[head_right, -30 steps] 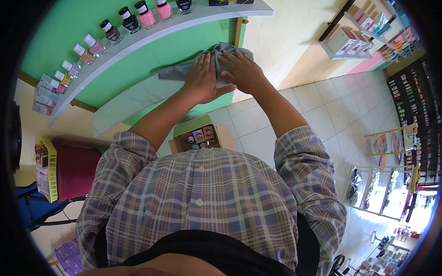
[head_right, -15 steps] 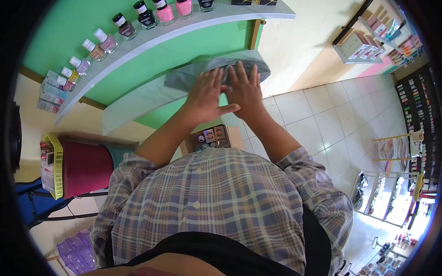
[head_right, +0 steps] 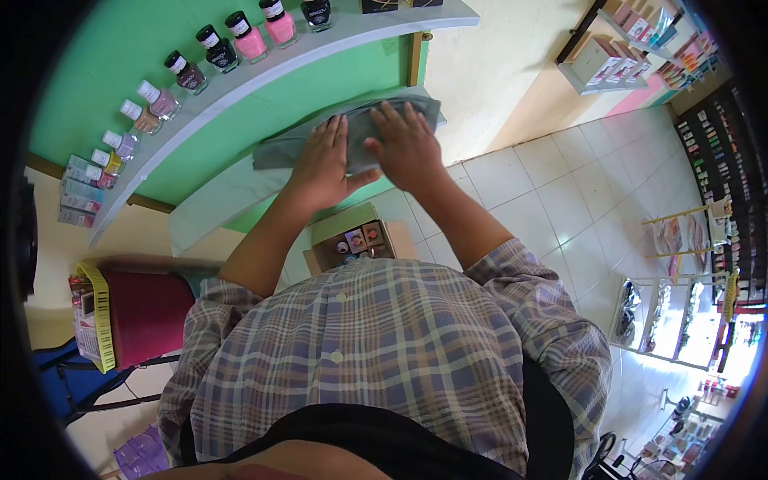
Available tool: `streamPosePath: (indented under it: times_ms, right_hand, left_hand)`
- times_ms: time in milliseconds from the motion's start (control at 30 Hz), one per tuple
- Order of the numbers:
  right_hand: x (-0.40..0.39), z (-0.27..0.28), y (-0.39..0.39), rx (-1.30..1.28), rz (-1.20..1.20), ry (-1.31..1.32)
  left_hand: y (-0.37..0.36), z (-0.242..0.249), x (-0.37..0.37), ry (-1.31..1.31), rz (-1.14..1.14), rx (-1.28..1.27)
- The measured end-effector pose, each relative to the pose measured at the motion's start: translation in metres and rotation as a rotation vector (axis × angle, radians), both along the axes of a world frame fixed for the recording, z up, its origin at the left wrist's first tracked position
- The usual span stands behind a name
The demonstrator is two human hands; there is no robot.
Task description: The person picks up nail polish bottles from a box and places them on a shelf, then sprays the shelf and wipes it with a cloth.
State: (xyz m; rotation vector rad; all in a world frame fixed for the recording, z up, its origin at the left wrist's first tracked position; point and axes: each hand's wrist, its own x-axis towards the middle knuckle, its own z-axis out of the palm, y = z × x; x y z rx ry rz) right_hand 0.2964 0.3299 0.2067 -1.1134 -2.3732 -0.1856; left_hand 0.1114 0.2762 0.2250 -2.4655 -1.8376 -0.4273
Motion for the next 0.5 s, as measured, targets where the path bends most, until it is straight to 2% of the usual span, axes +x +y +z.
streamPosePath:
  times_ms: [200,333,400,500]
  right_hand:
    - [0.024,-0.004,0.030,-0.126,-0.261,0.058]
    - [0.024,0.001,0.015,-0.125,-0.329,0.019]
    - [0.029,0.020,-0.009,-0.148,-0.380,-0.209]
    - [0.035,0.029,-0.026,-0.157,-0.387,-0.279]
  left_hand:
    - [0.047,-0.002,0.041,0.029,-0.089,-0.002]
    - [0.045,-0.001,0.044,0.011,-0.130,0.020]
    - [0.037,0.005,0.044,0.007,-0.152,0.017]
    - [0.027,0.012,0.044,0.002,-0.207,-0.064]
